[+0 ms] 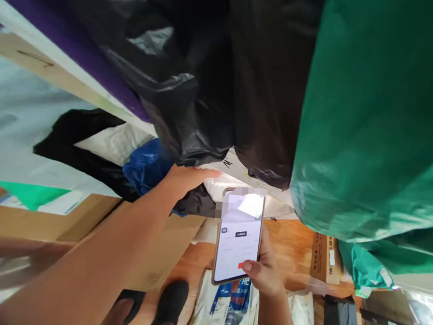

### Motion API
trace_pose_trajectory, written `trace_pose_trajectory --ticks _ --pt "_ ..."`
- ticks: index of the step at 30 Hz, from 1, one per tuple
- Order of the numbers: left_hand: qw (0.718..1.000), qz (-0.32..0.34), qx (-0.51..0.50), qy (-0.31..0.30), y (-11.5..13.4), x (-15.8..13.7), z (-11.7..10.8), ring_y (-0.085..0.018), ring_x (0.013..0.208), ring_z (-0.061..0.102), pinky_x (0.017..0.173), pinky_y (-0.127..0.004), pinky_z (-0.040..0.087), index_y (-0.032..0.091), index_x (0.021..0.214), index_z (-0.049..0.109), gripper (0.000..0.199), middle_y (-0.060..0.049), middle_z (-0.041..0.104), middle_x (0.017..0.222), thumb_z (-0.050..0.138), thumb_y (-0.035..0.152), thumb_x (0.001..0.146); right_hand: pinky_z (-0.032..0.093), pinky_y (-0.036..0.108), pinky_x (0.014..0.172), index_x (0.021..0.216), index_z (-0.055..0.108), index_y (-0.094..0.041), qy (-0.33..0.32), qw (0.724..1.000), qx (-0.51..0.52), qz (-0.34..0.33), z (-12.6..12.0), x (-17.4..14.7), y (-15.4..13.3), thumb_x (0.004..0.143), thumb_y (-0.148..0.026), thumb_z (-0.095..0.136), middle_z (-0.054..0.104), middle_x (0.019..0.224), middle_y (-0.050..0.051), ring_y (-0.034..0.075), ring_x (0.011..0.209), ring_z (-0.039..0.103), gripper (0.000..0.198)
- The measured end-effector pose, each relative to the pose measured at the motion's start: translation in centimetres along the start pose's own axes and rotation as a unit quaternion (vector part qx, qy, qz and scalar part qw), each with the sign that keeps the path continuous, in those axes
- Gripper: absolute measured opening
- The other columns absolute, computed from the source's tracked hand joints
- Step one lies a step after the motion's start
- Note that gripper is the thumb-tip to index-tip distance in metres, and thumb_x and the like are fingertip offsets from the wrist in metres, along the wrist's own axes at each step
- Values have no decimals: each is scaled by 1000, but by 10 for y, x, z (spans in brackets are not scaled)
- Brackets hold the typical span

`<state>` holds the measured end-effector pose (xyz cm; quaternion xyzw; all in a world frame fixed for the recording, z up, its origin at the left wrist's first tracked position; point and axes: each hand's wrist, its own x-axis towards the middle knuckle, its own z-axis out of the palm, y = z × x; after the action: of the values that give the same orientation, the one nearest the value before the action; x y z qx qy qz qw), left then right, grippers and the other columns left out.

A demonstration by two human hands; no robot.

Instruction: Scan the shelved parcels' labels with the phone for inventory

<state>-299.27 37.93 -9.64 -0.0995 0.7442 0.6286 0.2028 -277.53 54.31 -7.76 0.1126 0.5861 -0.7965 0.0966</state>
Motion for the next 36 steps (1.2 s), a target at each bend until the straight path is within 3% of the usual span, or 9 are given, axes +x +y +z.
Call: trace_pose_trajectory --ticks 4,8,14,22,25,28,33,36 --pt "999 -5 -32 22 -5 -1 3 -21 87 70 77 -24 52 21 94 80 32 1 78 91 77 17 62 47 21 32 154 24 -35 3 1000 -23 5 -15 1 -9 72 -62 78 75 93 7 28 68 76 102" --pt "999 3 -50 19 -12 -3 5 -19 82 67 73 -22 49 22 94 78 32 2 76 89 73 24 62 49 23 32 156 20 -35 -1 1000 -26 -5 -10 9 -15 71 -62 79 74 93 7 28 70 76 107" --pt "999 1 -44 14 -13 -3 4 -16 76 62 66 -21 44 23 96 77 36 3 72 84 72 27 60 48 19 33 155 15 -39 -31 999 -16 -19 -1 17 -24 73 -55 83 72 86 0 21 57 72 108" --pt "1000 1 -27 16 -12 -4 4 -15 77 62 67 -21 43 23 98 77 39 4 71 84 71 28 60 47 20 33 153 19 -40 -47 998 -36 -18 -7 16 -25 74 -57 82 70 88 0 19 55 69 102" --pt "999 6 -36 14 -15 -3 5 -15 77 62 67 -21 43 23 99 77 40 4 71 85 71 29 60 46 20 33 144 31 -37 -53 997 -50 -20 -7 17 -27 75 -57 81 69 85 0 18 53 67 88" --pt "999 4 -49 10 -16 -2 5 -15 75 62 66 -21 43 22 98 76 40 4 71 81 70 29 59 47 20 36 131 43 -32 -48 993 -105 -23 -3 17 -31 69 -47 89 68 85 -1 14 51 61 78" --pt "998 10 -60 10 -14 -3 5 -15 75 61 67 -22 42 21 96 76 40 4 71 82 71 29 57 51 21 41 128 44 -30 -19 988 -154 -14 3 16 -35 68 -23 87 67 92 -1 10 50 58 74" --pt "999 4 -49 11 -13 -5 5 -15 78 62 68 -22 43 22 97 76 41 4 71 85 70 29 58 51 21 41 130 42 -29 -17 987 -159 -14 3 15 -35 68 -21 84 69 98 4 16 62 66 75"
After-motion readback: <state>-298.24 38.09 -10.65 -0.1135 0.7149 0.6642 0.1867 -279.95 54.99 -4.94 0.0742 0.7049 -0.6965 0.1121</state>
